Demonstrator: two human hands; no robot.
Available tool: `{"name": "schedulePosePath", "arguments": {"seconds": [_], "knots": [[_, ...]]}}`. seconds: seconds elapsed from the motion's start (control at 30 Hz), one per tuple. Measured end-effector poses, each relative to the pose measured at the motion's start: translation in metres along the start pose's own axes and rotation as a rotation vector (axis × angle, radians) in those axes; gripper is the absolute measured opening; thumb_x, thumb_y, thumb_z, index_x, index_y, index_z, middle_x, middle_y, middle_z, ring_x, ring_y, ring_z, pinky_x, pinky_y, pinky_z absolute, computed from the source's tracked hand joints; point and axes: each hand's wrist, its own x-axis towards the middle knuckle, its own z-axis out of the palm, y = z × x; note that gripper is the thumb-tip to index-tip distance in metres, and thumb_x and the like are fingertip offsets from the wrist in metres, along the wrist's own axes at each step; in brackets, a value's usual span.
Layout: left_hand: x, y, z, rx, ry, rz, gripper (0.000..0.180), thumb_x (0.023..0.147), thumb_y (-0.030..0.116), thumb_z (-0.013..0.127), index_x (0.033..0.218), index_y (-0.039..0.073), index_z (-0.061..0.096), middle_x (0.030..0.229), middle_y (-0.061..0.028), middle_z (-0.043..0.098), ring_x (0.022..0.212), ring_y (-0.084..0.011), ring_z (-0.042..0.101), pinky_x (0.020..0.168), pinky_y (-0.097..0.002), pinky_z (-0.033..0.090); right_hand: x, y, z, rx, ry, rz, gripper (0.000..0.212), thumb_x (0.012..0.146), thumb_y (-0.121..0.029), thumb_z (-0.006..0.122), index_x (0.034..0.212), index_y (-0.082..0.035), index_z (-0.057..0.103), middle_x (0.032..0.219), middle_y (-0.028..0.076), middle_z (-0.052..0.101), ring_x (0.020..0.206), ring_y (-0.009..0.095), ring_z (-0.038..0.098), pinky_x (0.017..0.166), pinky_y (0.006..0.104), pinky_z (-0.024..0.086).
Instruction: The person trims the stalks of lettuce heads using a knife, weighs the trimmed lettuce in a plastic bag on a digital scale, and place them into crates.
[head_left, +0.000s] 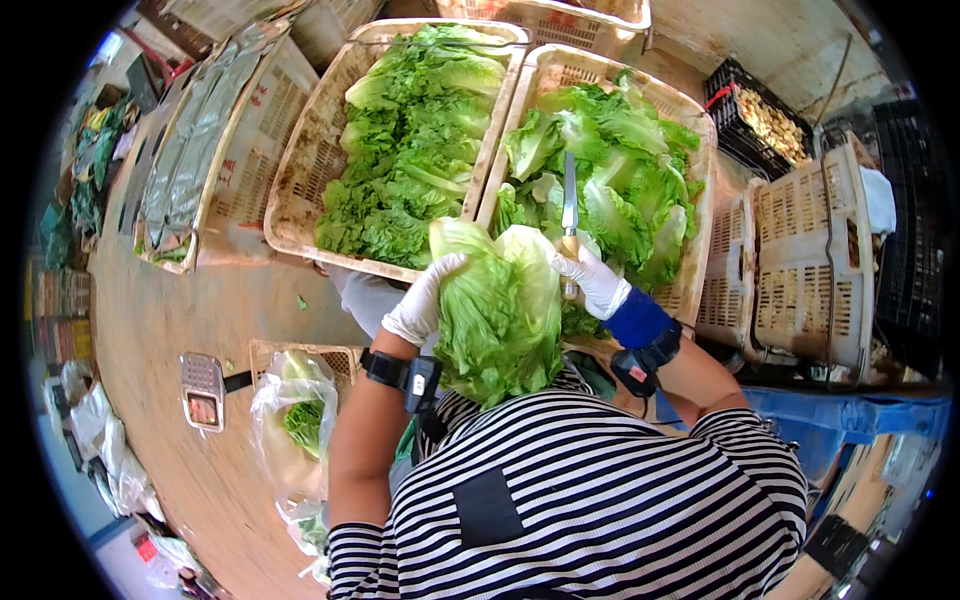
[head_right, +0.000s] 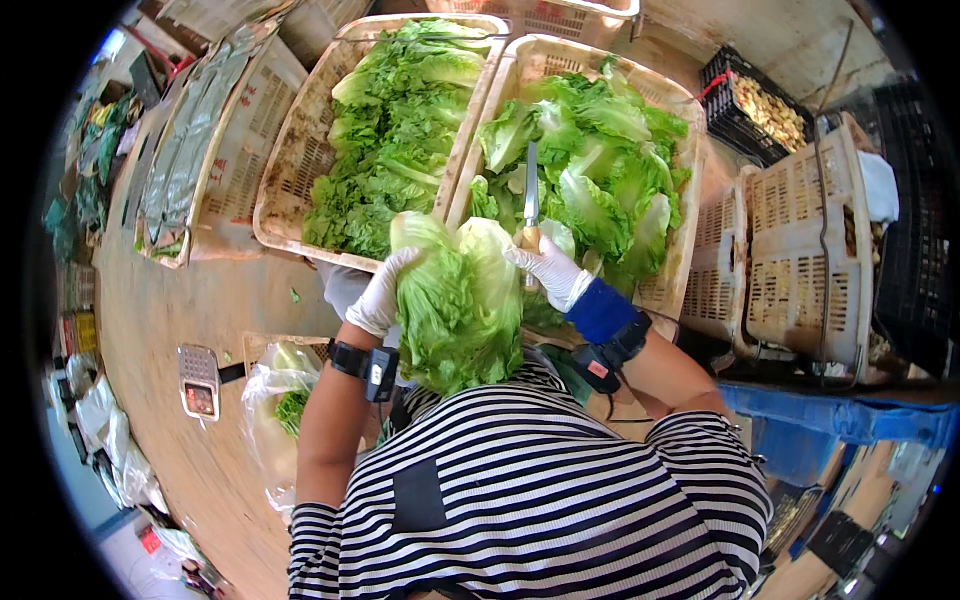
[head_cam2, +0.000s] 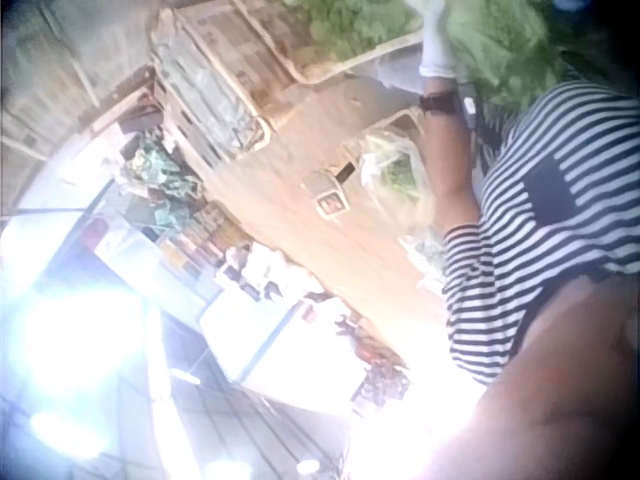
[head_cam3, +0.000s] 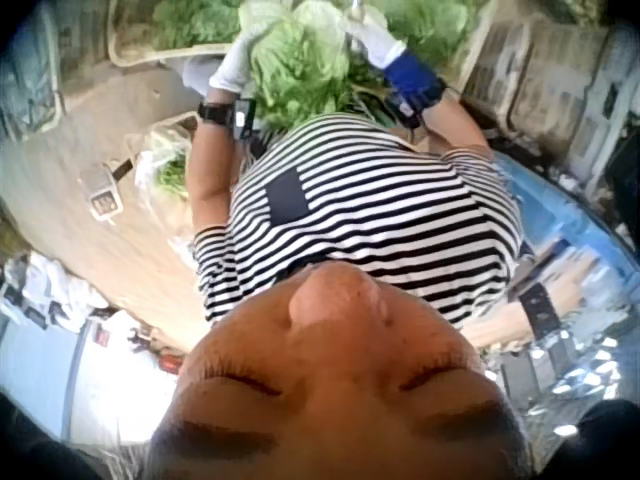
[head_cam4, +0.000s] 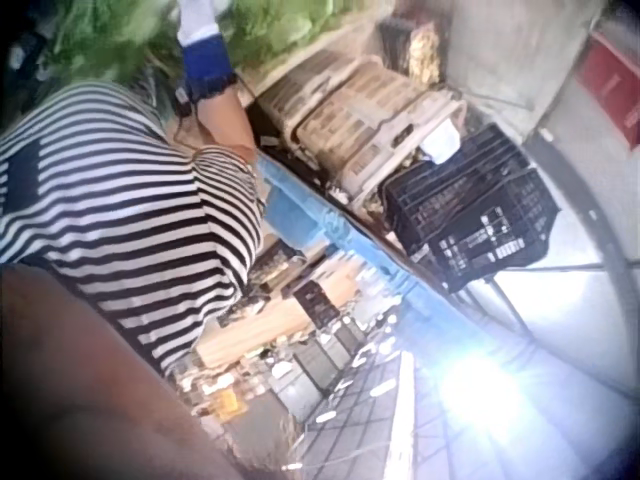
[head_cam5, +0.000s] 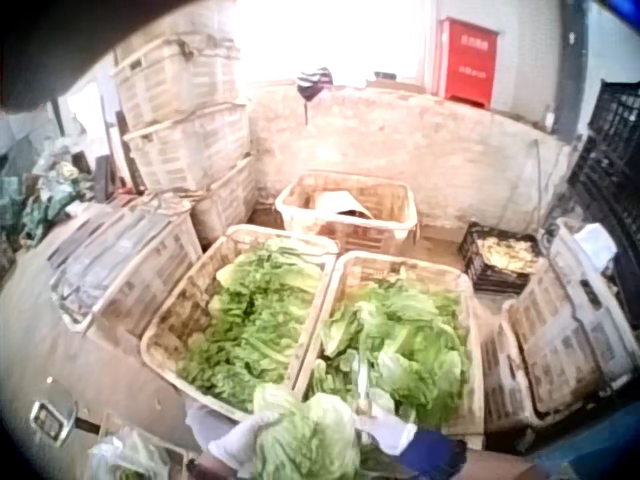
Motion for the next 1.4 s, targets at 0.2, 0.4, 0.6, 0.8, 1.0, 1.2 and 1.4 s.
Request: {"name": "schedulePosePath", "arguments": {"seconds": [0.2,0.4,0.6,0.8,1.0,1.2,1.4], "knots": [[0.009,0.05,0.02,0.229,0.062,0.141,0.042,0.086,0.026,0.053,0.12,0.001,0.047,0.11,-0.0108,0.058,0.098,-0.0205,0.058,0.087,-0.031,0.047,0.014,0.036,-0.002,0.473,-0.244,-0.072,0.059,0.085,-0.03,0.054,0.135,-0.009,0.031,0.127,0.012,0.047,0.118,0.025,0.046,0.1,0.0429,0.038],[0.042,0.078,0.151,0.661,-0.476,0.693,0.074,0.078,0.045,0.065,0.129,-0.003,0.038,0.115,-0.0123,0.057,0.105,-0.0208,0.053,0.092,-0.0298,0.04,0.009,0.06,-0.011,0.59,-0.141,-0.078,0.057,0.086,-0.033,0.05,0.134,-0.008,0.031,0.129,0.011,0.046,0.117,0.026,0.046,0.099,0.0437,0.038],[0.018,0.08,0.047,1.027,0.057,0.511,0.087,0.085,0.048,0.052,0.141,-0.002,0.008,0.144,-0.0198,0.023,0.131,-0.0264,0.029,0.107,-0.0313,0.022,0.0,0.039,0.004,0.684,-0.126,-0.123,0.064,0.083,-0.033,0.054,0.136,-0.009,0.029,0.129,0.01,0.045,0.118,0.026,0.045,0.1,0.0445,0.036],[-0.036,-0.029,-0.066,-0.126,-0.086,0.158,0.078,0.083,0.062,0.046,0.139,0.011,0.027,0.139,-0.0117,0.035,0.123,-0.0263,0.04,0.101,-0.0413,0.034,0.015,-0.012,0.04,0.577,-0.067,-0.368,0.073,0.077,-0.032,0.064,0.137,-0.009,0.028,0.132,0.008,0.042,0.118,0.027,0.045,0.098,0.0435,0.038],[-0.053,-0.064,-0.093,-0.34,-0.153,0.477,0.069,0.081,0.043,0.06,0.135,0.008,0.034,0.133,-0.0111,0.042,0.121,-0.0264,0.043,0.1,-0.0436,0.036,0.007,-0.043,0.083,0.113,-0.256,-0.602,0.075,0.065,-0.036,0.079,0.123,-0.01,0.04,0.127,0.009,0.043,0.118,0.024,0.044,0.098,0.0396,0.039],[-0.094,-0.058,-0.118,-0.173,0.012,0.601,0.073,0.076,0.025,0.069,0.135,0.006,0.031,0.128,-0.0096,0.046,0.117,-0.0246,0.046,0.097,-0.0416,0.04,0.02,-0.068,0.111,-0.076,-0.378,-0.728,0.045,0.069,-0.026,0.078,0.096,-0.008,0.048,0.12,0.012,0.05,0.112,0.026,0.049,0.094,0.0382,0.041],[-0.122,-0.067,-0.144,-0.213,0.185,0.512,0.051,0.085,0.025,0.057,0.127,0.001,0.042,0.118,-0.011,0.054,0.106,-0.022,0.055,0.092,-0.0354,0.044,0.041,-0.034,0.12,-0.377,-0.353,-0.544,0.023,0.076,-0.007,0.071,0.084,-0.004,0.049,0.101,0.014,0.06,0.098,0.023,0.057,0.087,0.034,0.044]]}}
